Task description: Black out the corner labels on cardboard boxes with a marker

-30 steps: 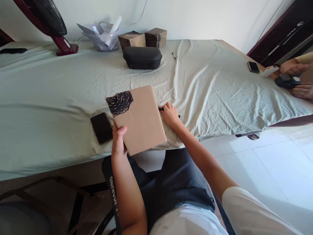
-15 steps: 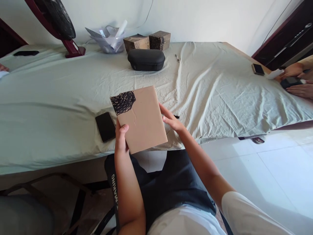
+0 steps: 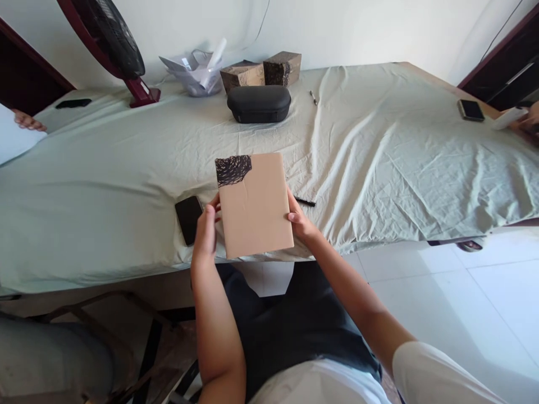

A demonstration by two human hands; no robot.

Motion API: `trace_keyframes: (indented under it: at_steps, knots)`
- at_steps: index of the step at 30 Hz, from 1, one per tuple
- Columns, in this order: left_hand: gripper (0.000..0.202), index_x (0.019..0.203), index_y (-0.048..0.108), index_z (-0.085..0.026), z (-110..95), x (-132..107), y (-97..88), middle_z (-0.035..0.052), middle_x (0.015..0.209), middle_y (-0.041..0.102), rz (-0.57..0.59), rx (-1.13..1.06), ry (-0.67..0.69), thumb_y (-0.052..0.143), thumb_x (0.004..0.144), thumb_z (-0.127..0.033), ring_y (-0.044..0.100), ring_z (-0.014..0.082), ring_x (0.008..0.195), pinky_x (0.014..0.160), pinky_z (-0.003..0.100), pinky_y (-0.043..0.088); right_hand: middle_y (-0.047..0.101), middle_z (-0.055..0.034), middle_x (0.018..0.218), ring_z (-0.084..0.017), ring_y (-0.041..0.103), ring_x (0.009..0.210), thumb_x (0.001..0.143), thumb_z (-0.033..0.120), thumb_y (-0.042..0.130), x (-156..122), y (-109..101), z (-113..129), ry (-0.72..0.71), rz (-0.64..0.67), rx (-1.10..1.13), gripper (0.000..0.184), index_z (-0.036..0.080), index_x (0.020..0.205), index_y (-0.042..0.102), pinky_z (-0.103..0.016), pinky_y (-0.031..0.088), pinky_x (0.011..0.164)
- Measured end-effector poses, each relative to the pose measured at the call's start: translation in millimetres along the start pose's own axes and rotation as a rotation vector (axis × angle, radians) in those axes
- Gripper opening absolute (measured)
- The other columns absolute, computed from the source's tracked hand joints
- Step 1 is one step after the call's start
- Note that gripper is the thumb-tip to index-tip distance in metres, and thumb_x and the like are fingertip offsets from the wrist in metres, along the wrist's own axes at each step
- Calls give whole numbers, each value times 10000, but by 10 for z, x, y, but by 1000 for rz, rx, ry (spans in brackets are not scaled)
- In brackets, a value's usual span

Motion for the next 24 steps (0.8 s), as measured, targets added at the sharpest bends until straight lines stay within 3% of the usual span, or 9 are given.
trace_keyframes:
  at_steps: [1,3,4,6,9,12,16,19,24]
  knots:
    - [644,1239,775,-240,33,74,-105,174,1482,703,-80,140,23,568,996,-799,609,370,1493,1195,546,523,383,-111,1842,-427,401,1677,775,759,779,12,-1,-1,1,-21,20,1308,363,1828,112,-663,423,1315]
    - [588,1238,721,-221,108,242,-322,223,1600,579,-245,244,4,857,847,-637,334,470,1684,1239,644,429,403,-130,1823,-438,448,1637,768,776,756,38,-5,-5,4,-58,27,1323,351,1826,84,-664,470,1270]
    - [641,1192,700,-205,144,318,-432,252,1594,555,-372,377,-57,963,722,-553,270,542,1687,1222,708,395,393,-136,1826,-439,457,1627,765,792,744,51,-6,-8,11,-68,14,1334,345,1826,70,-659,483,1258]
    - [747,1190,669,-179,189,458,-563,317,1617,483,-463,598,-177,1031,591,-440,199,658,1654,1223,830,258,368,-144,1835,-438,466,1617,759,839,712,70,-12,-14,32,-80,-25,1362,331,1829,38,-649,492,1250]
    - [879,1282,634,-138,196,606,-626,388,1627,425,-440,739,-261,1027,556,-443,273,729,1581,1205,892,203,354,-148,1842,-434,472,1612,752,903,665,84,-21,-17,52,-86,-76,1391,326,1832,4,-642,495,1249]
    - [988,1360,602,-114,158,672,-695,409,1570,493,-415,740,-241,1023,513,-398,371,700,1560,1238,856,259,352,-148,1845,-433,474,1612,747,909,663,93,-27,-21,37,-93,-78,1396,330,1831,1,-641,507,1235]
    - [989,1440,573,-175,6,597,-835,280,1457,645,-480,621,-171,1009,599,-460,447,598,1584,1298,800,274,357,-156,1841,-429,479,1609,736,853,718,104,-31,-48,16,-89,-44,1415,315,1832,4,-636,500,1246]
    - [1025,1528,573,-270,-347,363,-737,160,1346,725,-519,327,49,1034,628,-439,656,486,1382,1240,773,407,367,-160,1833,-428,463,1624,738,867,705,105,-44,-75,19,-90,-68,1405,309,1832,23,-635,489,1258]
    - [1029,1627,572,-320,-1147,-130,-41,90,1416,713,-322,179,341,995,689,-288,728,332,1227,1042,528,650,370,-145,1837,-411,424,1662,784,828,710,88,-61,-78,-26,-64,-87,1313,327,1826,87,-641,435,1303]
Point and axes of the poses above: each hand's wrist, its own x-axis towards the middle knuckle, its own y-axis out of the palm, z = x × y, the point moved 3 cm from there along x, towards the middle knuckle
